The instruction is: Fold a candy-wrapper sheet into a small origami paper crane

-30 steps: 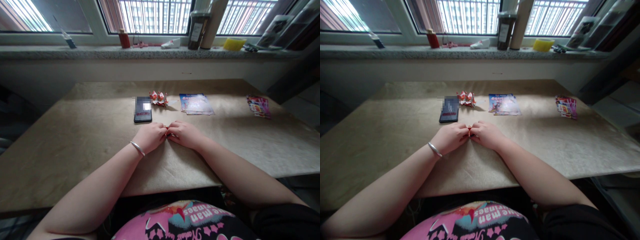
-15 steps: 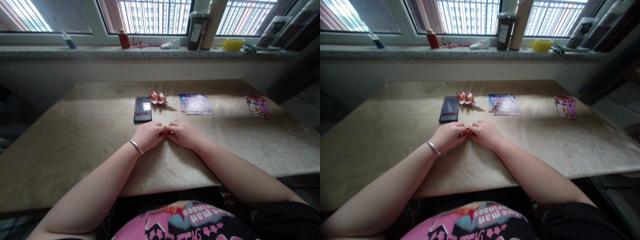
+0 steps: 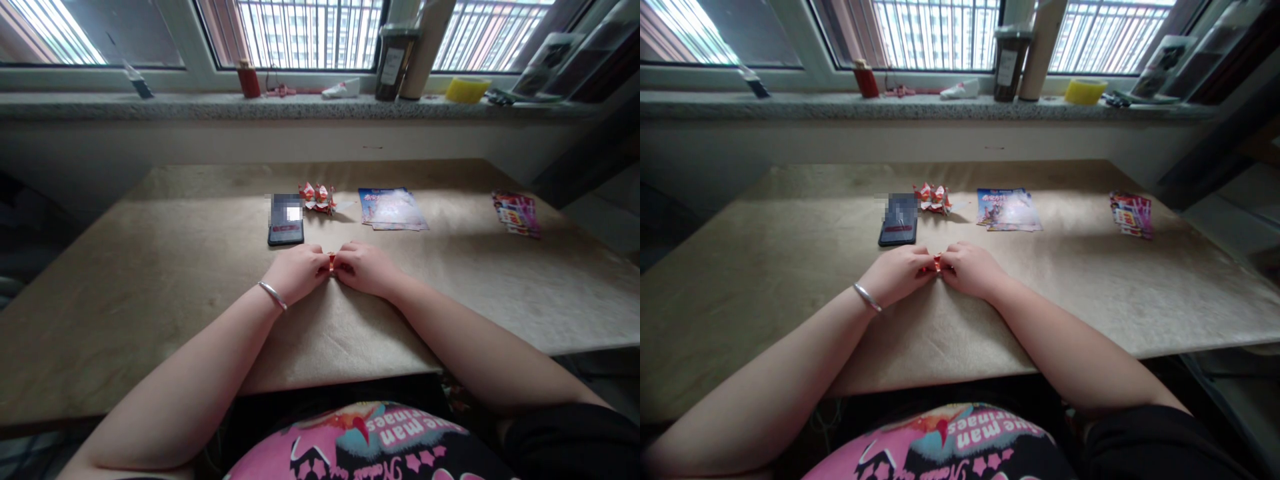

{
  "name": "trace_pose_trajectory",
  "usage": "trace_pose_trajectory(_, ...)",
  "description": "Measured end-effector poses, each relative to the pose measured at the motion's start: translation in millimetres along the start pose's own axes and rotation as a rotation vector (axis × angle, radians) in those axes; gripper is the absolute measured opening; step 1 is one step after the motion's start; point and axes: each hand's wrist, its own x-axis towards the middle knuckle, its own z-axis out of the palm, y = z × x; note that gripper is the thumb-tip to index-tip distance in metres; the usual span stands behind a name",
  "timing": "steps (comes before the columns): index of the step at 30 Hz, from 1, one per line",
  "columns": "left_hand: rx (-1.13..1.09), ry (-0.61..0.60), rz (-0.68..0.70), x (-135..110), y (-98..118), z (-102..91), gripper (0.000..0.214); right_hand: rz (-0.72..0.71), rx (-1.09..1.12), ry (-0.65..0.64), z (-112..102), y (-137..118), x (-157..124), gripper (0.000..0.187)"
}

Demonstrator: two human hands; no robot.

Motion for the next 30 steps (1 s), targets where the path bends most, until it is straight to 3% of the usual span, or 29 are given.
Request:
trace_pose_trajectory(13, -0.010, 0.007, 0.052, 0.9, 3.0, -0.9, 0.018, 0.013, -0.014, -0.031, -8.0, 3.9, -2.5, 0.016)
trace_pose_trajectory(19, -0.008, -0.014, 0.063, -0.3, 3.1, -1.7, 0.020, 0.019, 0.147, -0.046, -5.0, 9.8, 0.9, 0.016)
trace_pose_trajectory(30, -0.018, -0.033, 0.091, -3.0, 0.1, -4.9, 0.022, 0.224, 0.278, -0.078, -4.4, 11.6, 1.0, 0.009)
